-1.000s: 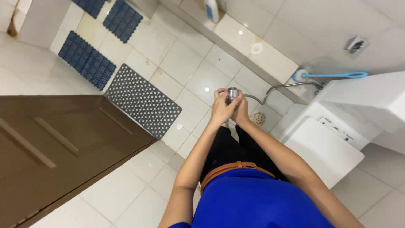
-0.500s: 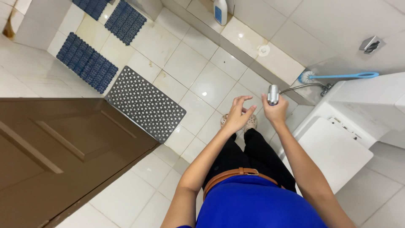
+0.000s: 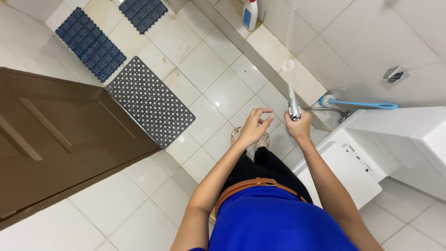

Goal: Washing and scrubbing a plastic bathroom floor mat in a sink.

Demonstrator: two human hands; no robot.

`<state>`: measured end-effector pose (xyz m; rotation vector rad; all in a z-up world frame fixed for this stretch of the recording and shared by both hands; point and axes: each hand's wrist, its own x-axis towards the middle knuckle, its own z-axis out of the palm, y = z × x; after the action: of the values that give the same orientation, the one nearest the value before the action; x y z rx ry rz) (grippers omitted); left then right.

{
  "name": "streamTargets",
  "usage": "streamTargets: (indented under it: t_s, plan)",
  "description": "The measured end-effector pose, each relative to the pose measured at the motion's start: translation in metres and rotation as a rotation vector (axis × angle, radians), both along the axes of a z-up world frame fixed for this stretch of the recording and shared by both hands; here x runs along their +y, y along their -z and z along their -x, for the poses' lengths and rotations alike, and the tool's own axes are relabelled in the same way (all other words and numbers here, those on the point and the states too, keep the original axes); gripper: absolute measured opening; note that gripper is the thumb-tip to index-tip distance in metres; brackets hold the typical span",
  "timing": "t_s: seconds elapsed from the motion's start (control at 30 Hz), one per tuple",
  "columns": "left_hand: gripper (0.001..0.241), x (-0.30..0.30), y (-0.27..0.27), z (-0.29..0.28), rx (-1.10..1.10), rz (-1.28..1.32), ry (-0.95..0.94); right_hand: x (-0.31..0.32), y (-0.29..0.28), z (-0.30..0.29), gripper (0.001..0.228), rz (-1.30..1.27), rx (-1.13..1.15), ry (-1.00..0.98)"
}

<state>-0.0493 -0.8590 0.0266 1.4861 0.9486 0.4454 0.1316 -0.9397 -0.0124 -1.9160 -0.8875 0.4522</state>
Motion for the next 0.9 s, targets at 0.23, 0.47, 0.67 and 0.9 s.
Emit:
streamTargets:
  t_s: [0.23, 0.47, 0.67, 0.9]
  plan:
    - [0.039, -0.012, 0.000, -0.006, 0.016, 0.030, -0.011, -0.017, 0.015, -0.030, 0.027, 0.073, 0.036, -0.006]
    - [0.038, -0.022, 0.009, -0.010, 0.032, 0.017, -0.015, -0.026, 0.015, -0.052, 0.032, 0.183, 0.072, 0.027]
    - [0.039, -0.035, 0.013, -0.035, -0.045, 0.063, 0.016, -0.023, 0.002, -0.042, 0.028, 0.180, 0.122, -0.153]
    - [0.047, -0.034, -0.021, -0.041, -0.143, 0.224, -0.185, 0.023, -0.036, 0.000, 0.017, 0.049, 0.179, -0.238]
